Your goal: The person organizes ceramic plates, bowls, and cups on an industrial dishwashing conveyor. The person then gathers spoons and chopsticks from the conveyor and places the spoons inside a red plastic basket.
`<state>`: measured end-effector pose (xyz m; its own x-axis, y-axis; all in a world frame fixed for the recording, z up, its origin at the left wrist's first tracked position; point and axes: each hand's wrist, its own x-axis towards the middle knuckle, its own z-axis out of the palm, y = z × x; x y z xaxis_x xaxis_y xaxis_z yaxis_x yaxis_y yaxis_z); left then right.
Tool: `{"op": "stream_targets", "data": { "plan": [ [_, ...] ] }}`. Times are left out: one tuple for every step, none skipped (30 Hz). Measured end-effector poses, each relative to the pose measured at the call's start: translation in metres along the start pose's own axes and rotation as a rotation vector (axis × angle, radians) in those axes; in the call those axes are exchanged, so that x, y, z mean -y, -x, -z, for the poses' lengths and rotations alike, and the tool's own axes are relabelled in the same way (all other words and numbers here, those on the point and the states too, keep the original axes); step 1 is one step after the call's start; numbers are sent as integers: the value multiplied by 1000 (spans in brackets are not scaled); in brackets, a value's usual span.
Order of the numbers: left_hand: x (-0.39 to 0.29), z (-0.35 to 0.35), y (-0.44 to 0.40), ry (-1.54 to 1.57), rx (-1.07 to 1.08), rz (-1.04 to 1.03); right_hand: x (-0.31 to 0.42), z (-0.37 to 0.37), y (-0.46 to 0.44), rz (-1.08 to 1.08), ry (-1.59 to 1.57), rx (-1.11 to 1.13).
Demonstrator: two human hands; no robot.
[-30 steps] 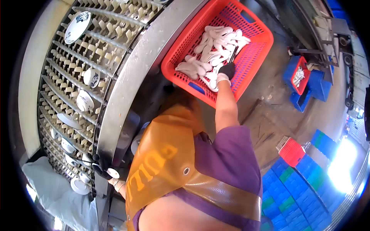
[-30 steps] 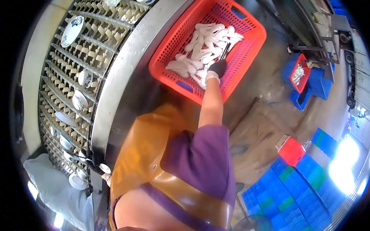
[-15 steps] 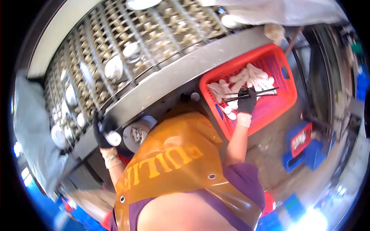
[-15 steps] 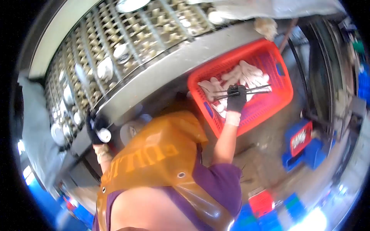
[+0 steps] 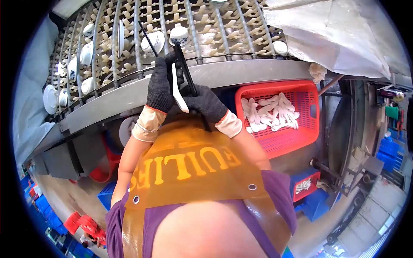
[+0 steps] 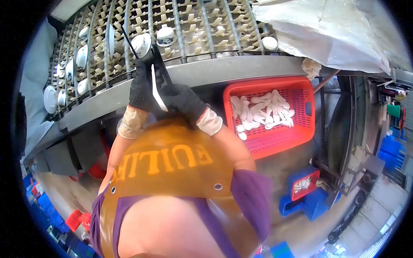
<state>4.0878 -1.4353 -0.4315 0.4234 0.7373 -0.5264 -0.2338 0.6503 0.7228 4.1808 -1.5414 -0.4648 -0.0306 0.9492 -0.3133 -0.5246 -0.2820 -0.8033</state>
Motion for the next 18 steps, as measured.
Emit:
{"op": "stream_targets", "data": {
  "plan": [
    [-5, 1, 0, -51, 51, 36, -4, 3, 3, 42, 11, -1],
    [-5, -3, -4, -48, 2, 60, -5, 5, 5, 38, 18, -4],
    [-3, -10, -7, -45, -51, 87, -4, 5, 10, 47, -31, -55],
    [4, -20, -1, -93, -27, -49, -2, 6, 15, 53, -81, -108],
    [20, -16, -4, -622, 25, -477, 3, 9, 19, 31, -14, -104],
    [29, -22, -7, -409, 42, -370, 3, 11, 22, 66, 9, -97],
    [37, -30, -14, -198, 65, -263, 4, 14, 23, 109, 33, -93],
    [52, -32, -29, -423, 86, -566, -9, 16, 18, 239, -29, -189],
    [55, -39, -29, -578, 108, -717, -19, 28, 23, 243, -26, -206],
    [57, -51, -26, -536, 115, -569, -24, 43, 34, 149, -150, -189],
    [61, -62, -24, -493, 120, -420, -29, 53, 42, 55, -275, -170],
    [66, -69, -25, -402, 192, -353, -29, 50, 49, 115, -322, -362],
    [70, -76, -27, -291, 167, -311, -25, 56, 62, 128, -339, -365],
    [69, -80, -27, -266, 169, -287, -31, 68, 73, 148, -353, -466],
    [63, -83, -27, -239, 170, -266, -41, 81, 85, 169, -366, -564],
    [61, -83, -32, -218, 138, -290, -43, 88, 100, 281, -714, -479],
    [57, -82, -35, -223, 126, -250, -48, 94, 115, 390, -1059, -374],
    [50, -74, -41, -271, 250, -155, -69, 113, 126, 445, -1107, -453]
  ]
}}
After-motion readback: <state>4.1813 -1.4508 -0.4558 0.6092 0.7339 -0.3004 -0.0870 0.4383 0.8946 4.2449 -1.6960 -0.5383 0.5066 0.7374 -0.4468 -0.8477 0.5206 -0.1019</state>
